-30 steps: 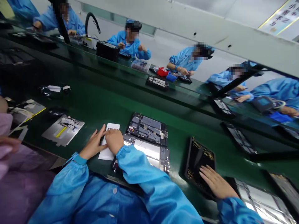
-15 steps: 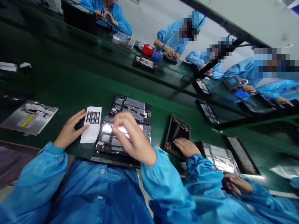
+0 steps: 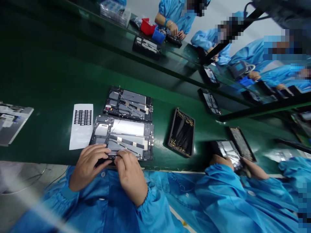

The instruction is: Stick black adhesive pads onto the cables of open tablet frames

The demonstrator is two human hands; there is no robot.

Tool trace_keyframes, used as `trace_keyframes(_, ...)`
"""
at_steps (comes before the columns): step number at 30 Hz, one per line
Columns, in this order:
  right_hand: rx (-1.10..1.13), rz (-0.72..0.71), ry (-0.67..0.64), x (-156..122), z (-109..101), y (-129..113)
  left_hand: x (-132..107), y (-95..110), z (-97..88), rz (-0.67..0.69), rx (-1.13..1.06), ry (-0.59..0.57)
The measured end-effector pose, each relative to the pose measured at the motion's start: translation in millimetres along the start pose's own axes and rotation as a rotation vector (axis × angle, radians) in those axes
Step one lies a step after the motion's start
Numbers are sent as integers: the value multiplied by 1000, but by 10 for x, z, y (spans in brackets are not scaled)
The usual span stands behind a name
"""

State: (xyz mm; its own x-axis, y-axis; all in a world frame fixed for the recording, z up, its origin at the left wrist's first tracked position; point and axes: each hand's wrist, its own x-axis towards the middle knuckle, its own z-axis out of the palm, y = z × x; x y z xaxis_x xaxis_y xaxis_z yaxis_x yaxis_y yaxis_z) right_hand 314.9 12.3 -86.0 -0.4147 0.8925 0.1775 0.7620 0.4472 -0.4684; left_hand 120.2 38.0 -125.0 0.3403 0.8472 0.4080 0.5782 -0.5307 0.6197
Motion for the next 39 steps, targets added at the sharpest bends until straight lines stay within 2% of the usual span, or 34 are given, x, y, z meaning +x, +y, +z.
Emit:
trace_keyframes(11,-108,-34,23,79,14,-24,-3,-3,-18,47,-24,30)
trace_keyframes(24,-164,-9,-4,70,43,-58,37,1,-16,119,18,66)
trace_keyframes(26,-105,-3,20,37,48,-18,47,7,-27,123,26,74)
trace_keyframes(31,77,58,188,-61,25,103,71,46,-26,96,32,53)
trace_keyframes(39,53,75,201,-54,66,107,91,99,2,49,56,43)
